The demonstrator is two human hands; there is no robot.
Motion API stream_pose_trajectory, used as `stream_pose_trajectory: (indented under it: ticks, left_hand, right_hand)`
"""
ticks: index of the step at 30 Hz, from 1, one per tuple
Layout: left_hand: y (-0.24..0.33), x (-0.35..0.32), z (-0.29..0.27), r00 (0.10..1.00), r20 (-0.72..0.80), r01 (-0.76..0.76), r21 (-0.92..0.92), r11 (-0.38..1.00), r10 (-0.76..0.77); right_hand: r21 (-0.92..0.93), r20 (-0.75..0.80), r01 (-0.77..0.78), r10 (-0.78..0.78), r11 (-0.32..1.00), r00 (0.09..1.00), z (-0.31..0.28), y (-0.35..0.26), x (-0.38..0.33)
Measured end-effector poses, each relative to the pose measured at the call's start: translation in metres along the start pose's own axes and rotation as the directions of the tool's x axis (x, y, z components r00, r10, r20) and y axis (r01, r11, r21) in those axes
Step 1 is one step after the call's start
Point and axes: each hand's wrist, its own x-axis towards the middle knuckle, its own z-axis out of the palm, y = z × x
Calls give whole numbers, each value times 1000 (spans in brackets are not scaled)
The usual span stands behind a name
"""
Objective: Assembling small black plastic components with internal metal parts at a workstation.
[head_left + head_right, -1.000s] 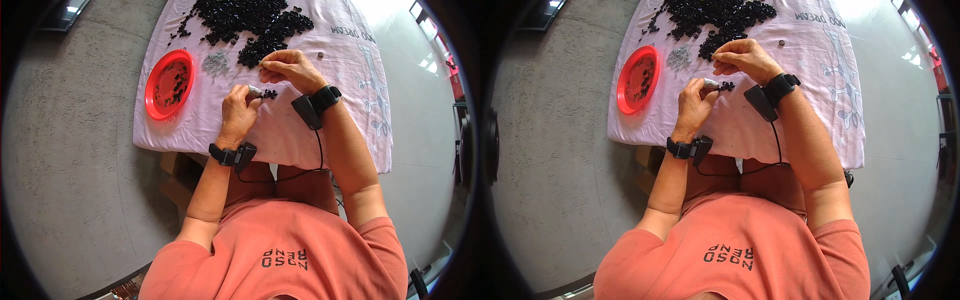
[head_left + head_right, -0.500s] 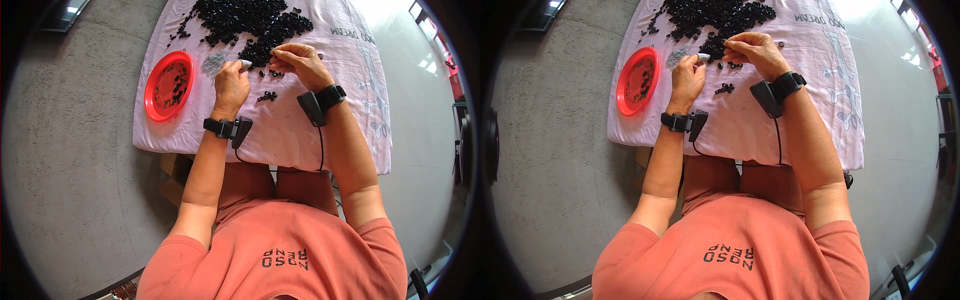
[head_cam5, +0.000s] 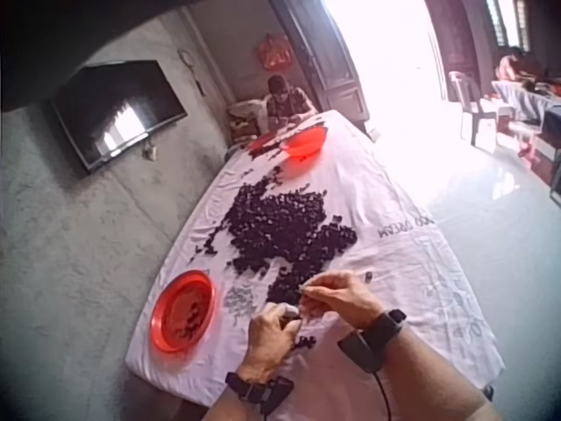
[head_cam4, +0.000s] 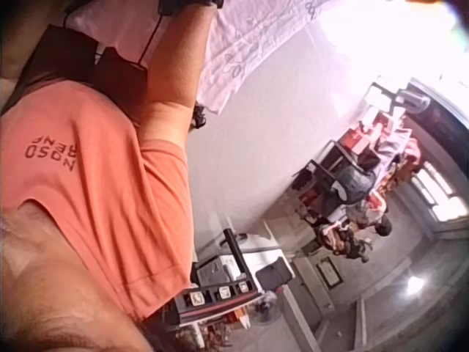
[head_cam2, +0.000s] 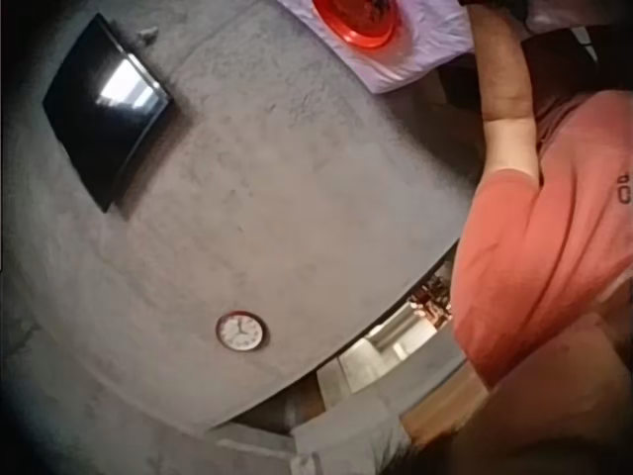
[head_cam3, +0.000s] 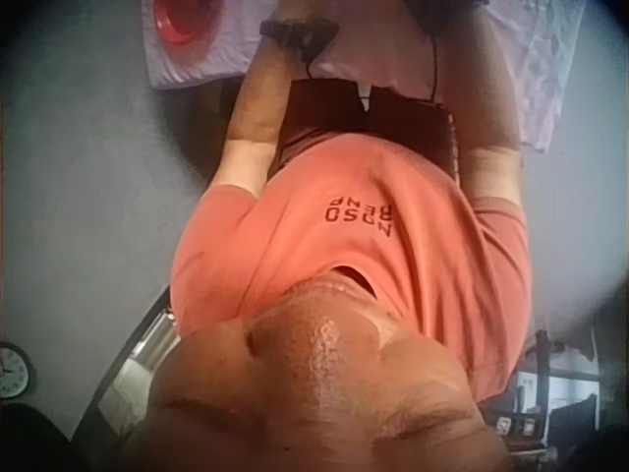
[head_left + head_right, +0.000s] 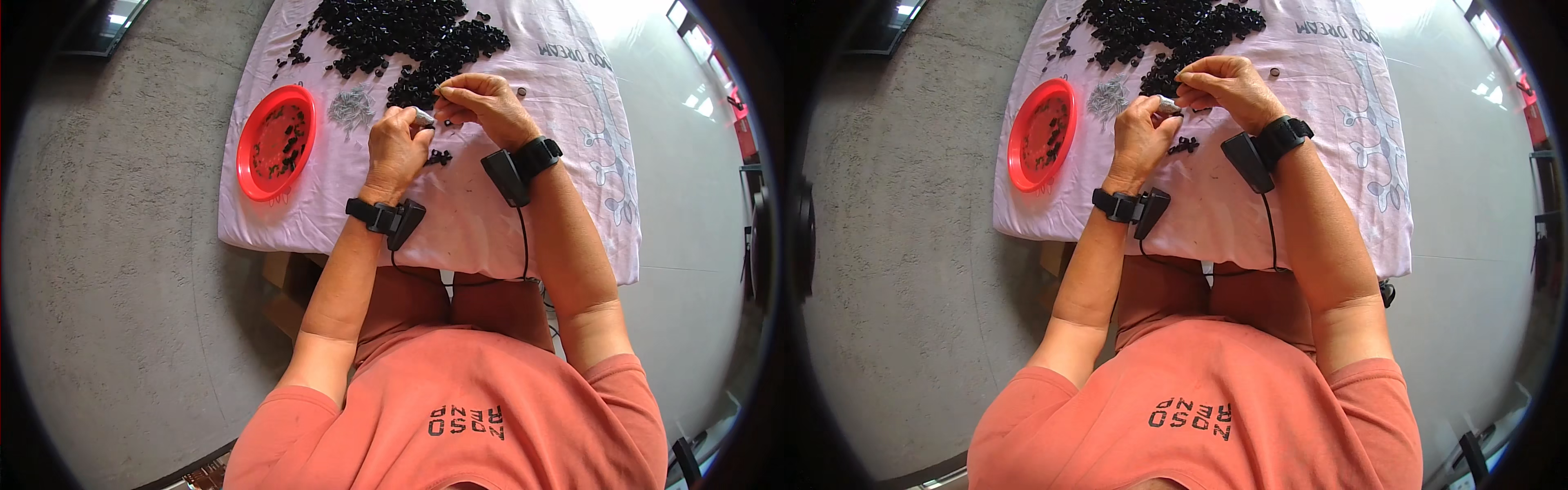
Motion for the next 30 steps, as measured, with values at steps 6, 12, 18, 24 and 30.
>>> stream_pose_trajectory:
  ticks: [6,12,18,24,30]
  left_hand:
    - [-5,-1,-18,981,28,190,-317,929,-191]
    - [8,2,-33,944,58,277,-674,684,-325]
    - [5,1,-31,950,74,267,-700,662,-304]
    - [4,-2,-29,946,113,292,-709,642,-305]
    - [9,-3,-31,945,117,297,-694,656,-305]
  right_hand:
    - [-70,37,-37,39,997,999,5,0,-1]
    - [-127,100,-60,73,990,992,14,1,-3]
    - [-119,137,-61,77,991,988,18,2,-4]
    - [-127,135,-58,75,990,988,19,0,-4]
    - [-129,148,-47,66,991,987,19,3,-4]
